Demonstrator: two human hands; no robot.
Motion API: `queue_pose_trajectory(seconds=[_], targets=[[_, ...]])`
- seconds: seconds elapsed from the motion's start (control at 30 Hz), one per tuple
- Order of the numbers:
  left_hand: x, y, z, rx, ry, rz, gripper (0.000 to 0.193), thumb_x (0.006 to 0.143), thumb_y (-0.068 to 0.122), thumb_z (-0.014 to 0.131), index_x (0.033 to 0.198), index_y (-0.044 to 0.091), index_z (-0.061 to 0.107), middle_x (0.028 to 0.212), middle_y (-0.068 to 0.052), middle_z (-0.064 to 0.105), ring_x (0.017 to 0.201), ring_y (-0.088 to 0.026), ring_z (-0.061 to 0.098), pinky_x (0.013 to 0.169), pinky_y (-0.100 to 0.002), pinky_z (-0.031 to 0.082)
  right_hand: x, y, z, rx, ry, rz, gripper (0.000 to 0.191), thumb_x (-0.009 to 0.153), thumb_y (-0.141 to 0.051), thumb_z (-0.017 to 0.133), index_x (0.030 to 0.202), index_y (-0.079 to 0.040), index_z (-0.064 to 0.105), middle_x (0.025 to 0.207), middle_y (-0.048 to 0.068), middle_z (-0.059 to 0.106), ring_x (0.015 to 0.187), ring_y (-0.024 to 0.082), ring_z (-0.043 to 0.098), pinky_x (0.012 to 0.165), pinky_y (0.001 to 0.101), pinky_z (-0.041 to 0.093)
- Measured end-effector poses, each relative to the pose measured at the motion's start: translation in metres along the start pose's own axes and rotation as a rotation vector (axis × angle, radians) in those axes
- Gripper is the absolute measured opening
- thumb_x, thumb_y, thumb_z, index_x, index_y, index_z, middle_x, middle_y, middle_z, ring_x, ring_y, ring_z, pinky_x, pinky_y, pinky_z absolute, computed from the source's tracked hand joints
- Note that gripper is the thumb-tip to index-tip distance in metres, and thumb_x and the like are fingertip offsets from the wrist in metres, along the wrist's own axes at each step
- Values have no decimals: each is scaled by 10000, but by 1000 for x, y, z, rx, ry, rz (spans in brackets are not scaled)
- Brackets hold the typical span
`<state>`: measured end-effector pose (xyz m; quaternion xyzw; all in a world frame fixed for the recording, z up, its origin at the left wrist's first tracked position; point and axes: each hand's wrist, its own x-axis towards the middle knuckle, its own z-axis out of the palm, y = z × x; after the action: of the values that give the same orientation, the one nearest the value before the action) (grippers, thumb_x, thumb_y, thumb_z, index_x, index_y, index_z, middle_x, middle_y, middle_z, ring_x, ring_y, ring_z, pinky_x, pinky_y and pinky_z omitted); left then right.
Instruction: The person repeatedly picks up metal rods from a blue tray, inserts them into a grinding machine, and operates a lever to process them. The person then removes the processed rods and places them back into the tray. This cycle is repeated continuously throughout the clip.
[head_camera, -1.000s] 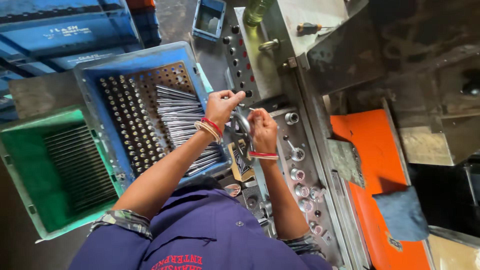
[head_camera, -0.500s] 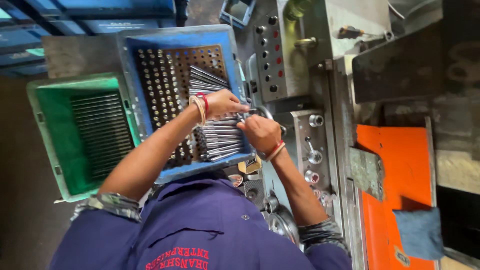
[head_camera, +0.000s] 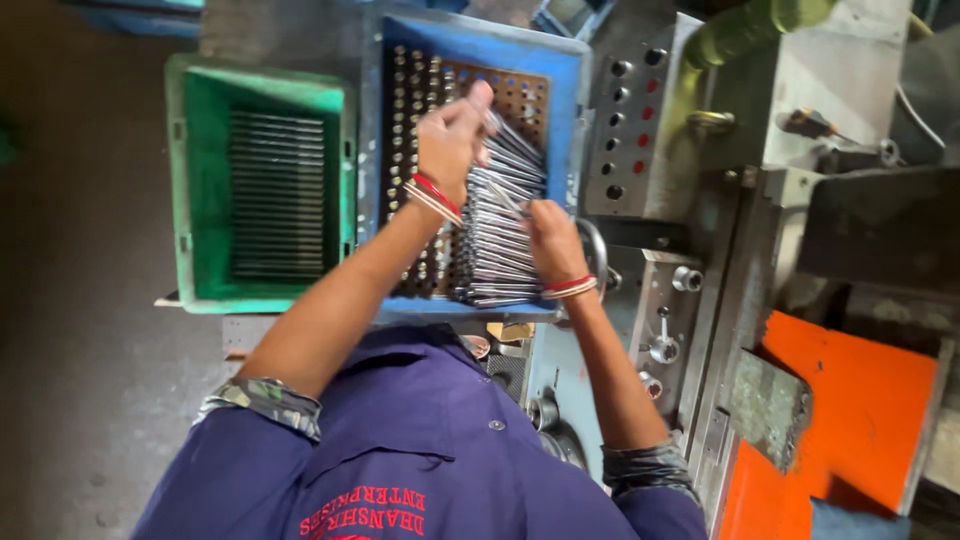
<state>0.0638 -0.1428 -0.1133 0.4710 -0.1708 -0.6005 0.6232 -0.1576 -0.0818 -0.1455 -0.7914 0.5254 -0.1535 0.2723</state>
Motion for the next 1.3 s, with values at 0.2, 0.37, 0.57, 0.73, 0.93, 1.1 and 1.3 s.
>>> queue_pose_trajectory(seconds=[0.2,0.37,0.57,0.73,0.93,1.1,1.3], targets=[[18,8,-87,-189,4,-132,305,998,337,694,822,107,599,629,64,453,475,-40,394,460,-231,371,8,9,20,-232,63,-124,101,895,-49,663,995,-39,674,997,159,646,975,380,613,813,459,509],[16,-11,-137,-210,6,-239,168,1016,264,630,984,103,594,713,47,496,529,-33,432,483,-209,375,-6,-31,53,-96,-11,-201,37,913,-89,674,916,-61,698,946,148,688,909,349,656,798,435,526],[10,-21,-156,-177,-51,-291,176,1041,258,606,1004,87,584,727,38,509,540,-36,458,503,-204,406,-20,-61,117,-406,-595,-114,150,893,-148,593,871,-62,714,881,225,699,838,426,693,713,519,544],[6,-26,-157,-49,-70,-262,198,1010,287,611,969,94,605,711,36,522,506,-59,449,453,-232,370,-18,-75,118,-442,-598,-134,147,879,-129,601,800,-50,696,817,232,701,834,410,713,732,495,558],[-31,-48,-140,37,-148,-386,197,1021,300,597,971,109,603,850,-15,700,675,-83,650,554,-254,459,-29,-116,14,231,-29,36,86,888,-82,765,952,-26,777,775,96,714,656,156,635,594,289,484],[-56,-78,-99,-527,-225,-762,200,1023,305,542,969,121,598,886,-42,716,720,-120,647,613,-305,527,-15,-150,-6,927,68,245,184,949,-83,712,1123,-27,731,1072,-46,766,864,24,625,723,195,470],[-38,-94,-62,-692,-253,-747,206,1052,229,555,1000,46,636,916,-102,735,904,-220,716,842,-384,574,-41,-147,2,66,258,153,165,972,-138,714,934,13,658,836,124,557,686,231,538,633,354,434]])
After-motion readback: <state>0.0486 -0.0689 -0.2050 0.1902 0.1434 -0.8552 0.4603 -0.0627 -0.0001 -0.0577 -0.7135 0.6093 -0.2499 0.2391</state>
